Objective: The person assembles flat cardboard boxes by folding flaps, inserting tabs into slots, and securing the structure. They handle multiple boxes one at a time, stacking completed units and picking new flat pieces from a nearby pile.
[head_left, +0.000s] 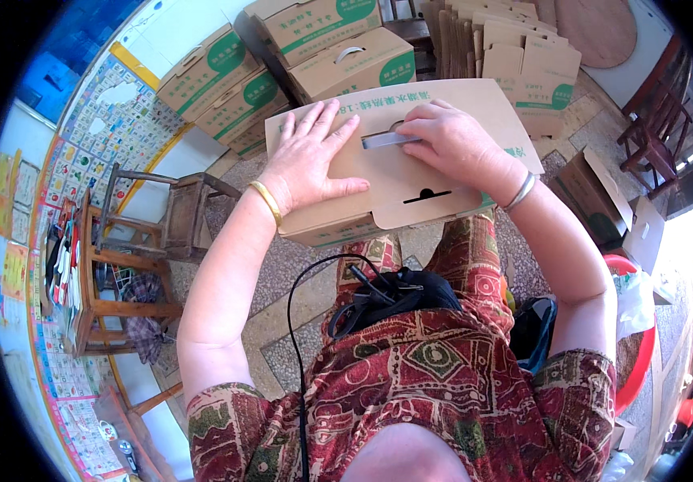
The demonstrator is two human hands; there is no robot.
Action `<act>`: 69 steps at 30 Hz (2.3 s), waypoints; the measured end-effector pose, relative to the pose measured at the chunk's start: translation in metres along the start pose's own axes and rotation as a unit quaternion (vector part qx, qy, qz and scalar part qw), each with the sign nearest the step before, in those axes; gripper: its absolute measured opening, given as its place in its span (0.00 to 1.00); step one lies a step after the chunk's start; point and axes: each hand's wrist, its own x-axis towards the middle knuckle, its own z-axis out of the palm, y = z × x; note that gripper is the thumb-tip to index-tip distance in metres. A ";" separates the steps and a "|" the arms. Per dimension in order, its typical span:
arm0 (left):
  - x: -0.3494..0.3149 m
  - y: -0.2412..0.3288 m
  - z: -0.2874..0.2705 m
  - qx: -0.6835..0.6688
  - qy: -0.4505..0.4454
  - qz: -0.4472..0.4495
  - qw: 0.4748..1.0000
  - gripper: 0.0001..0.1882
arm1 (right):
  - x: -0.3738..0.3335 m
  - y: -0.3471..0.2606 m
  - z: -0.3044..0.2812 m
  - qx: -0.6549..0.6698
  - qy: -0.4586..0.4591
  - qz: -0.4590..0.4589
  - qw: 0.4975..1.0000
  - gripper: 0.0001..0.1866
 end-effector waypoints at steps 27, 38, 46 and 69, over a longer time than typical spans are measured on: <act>-0.013 0.018 -0.005 -0.004 0.041 0.036 0.999 0.49 | 0.018 -0.014 -0.006 0.192 -0.122 0.109 0.968 0.09; -0.003 0.008 -0.007 -0.057 0.026 0.066 0.996 0.47 | 0.007 -0.009 -0.003 0.485 -0.007 0.244 0.840 0.09; -0.007 0.030 -0.023 -0.152 -0.020 0.041 0.987 0.34 | 0.017 0.020 0.011 0.461 0.020 0.218 0.860 0.11; -0.026 0.074 0.005 -0.197 0.088 0.071 0.974 0.27 | 0.010 0.016 0.029 0.354 0.040 0.223 0.907 0.09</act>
